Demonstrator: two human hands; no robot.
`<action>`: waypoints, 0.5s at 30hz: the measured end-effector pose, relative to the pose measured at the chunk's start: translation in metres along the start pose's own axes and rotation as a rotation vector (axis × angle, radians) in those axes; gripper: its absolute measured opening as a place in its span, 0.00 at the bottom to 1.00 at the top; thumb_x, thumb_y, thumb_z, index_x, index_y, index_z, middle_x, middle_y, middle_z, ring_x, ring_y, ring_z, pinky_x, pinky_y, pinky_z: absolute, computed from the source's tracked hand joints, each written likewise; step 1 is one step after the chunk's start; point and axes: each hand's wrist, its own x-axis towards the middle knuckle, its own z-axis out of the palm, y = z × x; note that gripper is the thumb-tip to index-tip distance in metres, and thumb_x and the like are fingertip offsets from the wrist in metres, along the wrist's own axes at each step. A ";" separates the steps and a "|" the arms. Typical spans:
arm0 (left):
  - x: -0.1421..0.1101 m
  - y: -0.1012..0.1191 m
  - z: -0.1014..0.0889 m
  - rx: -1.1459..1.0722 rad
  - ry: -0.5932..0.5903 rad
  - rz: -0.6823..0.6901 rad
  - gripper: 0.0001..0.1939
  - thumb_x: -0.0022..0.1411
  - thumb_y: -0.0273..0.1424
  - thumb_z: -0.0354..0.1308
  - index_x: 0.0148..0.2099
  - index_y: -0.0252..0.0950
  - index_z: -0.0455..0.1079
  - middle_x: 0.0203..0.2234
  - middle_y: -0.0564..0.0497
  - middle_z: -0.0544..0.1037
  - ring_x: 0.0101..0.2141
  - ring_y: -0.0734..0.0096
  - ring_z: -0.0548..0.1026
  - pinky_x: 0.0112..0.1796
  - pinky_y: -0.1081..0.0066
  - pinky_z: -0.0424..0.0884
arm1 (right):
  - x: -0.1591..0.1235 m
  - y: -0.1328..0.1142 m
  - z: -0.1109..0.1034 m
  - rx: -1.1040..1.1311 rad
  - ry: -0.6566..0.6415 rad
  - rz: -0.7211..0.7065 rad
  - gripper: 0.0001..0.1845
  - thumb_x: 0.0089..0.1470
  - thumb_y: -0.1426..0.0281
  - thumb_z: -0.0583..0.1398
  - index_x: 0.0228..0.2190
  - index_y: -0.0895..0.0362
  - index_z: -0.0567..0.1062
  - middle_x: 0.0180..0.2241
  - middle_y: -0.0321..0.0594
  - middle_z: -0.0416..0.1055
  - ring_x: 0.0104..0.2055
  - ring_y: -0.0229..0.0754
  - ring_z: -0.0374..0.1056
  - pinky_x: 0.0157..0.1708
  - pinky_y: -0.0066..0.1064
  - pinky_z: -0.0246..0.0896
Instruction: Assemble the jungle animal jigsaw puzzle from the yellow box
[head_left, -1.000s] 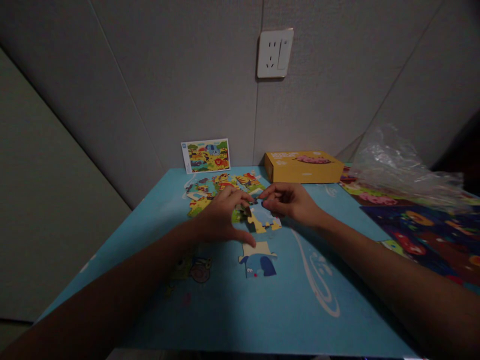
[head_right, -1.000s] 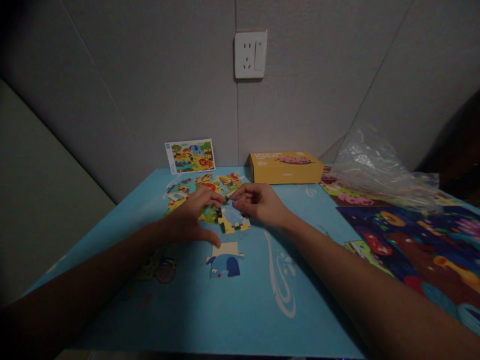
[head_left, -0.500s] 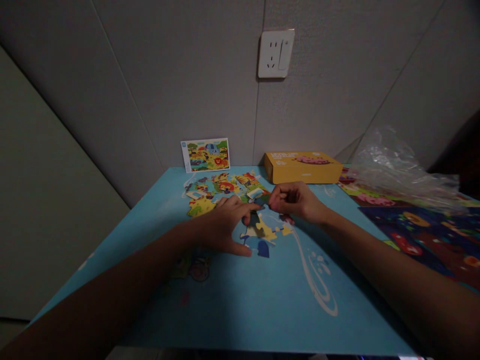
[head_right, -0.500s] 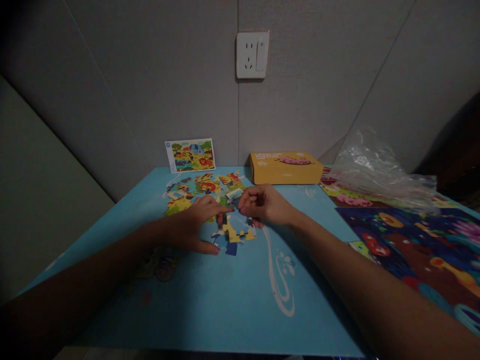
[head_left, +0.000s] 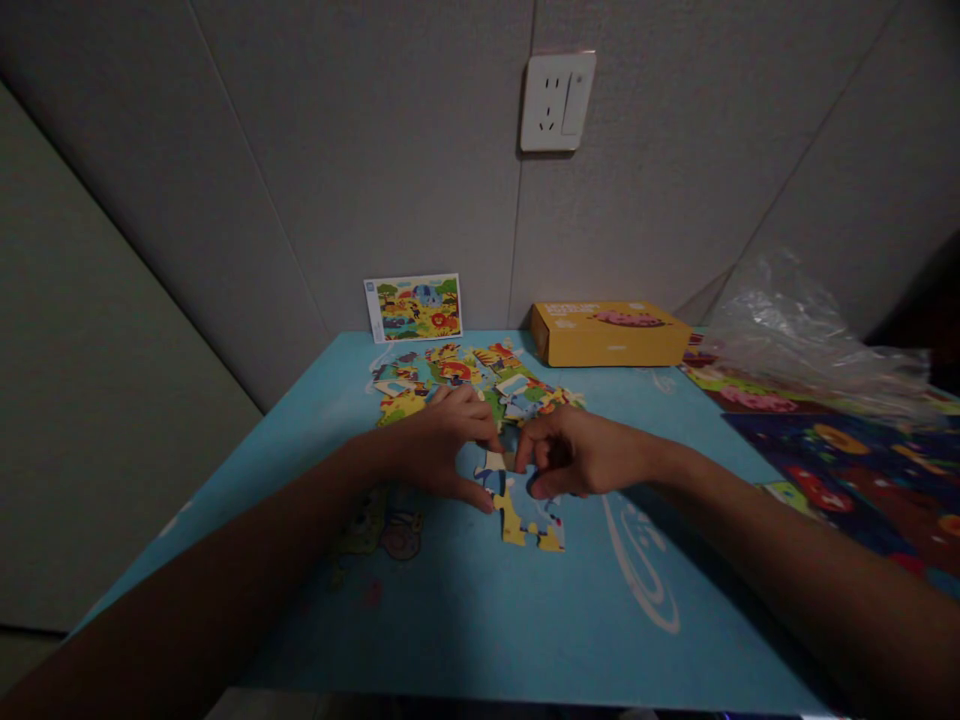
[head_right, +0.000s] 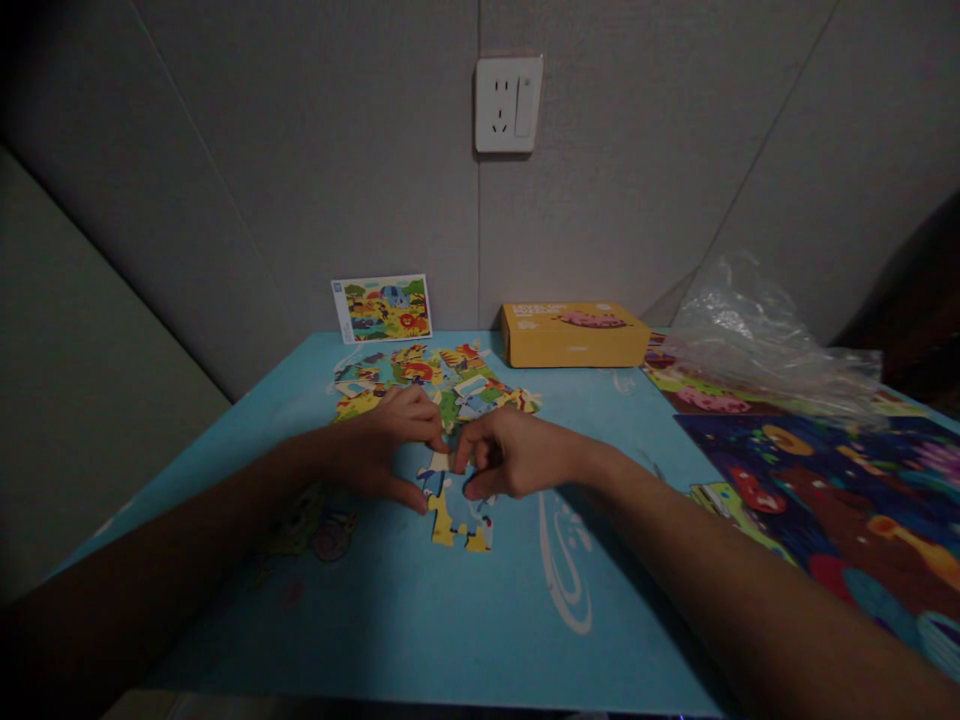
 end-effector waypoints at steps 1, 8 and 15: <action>0.000 0.000 0.000 0.003 0.000 0.001 0.29 0.46 0.55 0.66 0.40 0.38 0.72 0.36 0.48 0.72 0.42 0.58 0.63 0.43 0.62 0.55 | 0.000 -0.001 0.001 -0.068 0.029 -0.048 0.15 0.43 0.68 0.67 0.35 0.61 0.75 0.22 0.32 0.69 0.20 0.31 0.64 0.20 0.21 0.55; -0.001 0.001 -0.008 -0.028 -0.047 0.016 0.23 0.51 0.50 0.65 0.42 0.39 0.73 0.38 0.47 0.72 0.43 0.57 0.63 0.45 0.60 0.55 | -0.002 -0.002 0.002 -0.284 0.071 -0.231 0.17 0.46 0.64 0.67 0.38 0.60 0.79 0.24 0.34 0.69 0.23 0.33 0.63 0.24 0.24 0.55; -0.002 -0.001 -0.008 -0.049 -0.048 -0.001 0.21 0.54 0.49 0.63 0.44 0.41 0.74 0.38 0.48 0.73 0.43 0.57 0.64 0.44 0.60 0.55 | -0.001 0.004 -0.009 -0.340 0.083 -0.305 0.10 0.48 0.73 0.64 0.34 0.61 0.81 0.24 0.36 0.66 0.25 0.34 0.62 0.26 0.25 0.57</action>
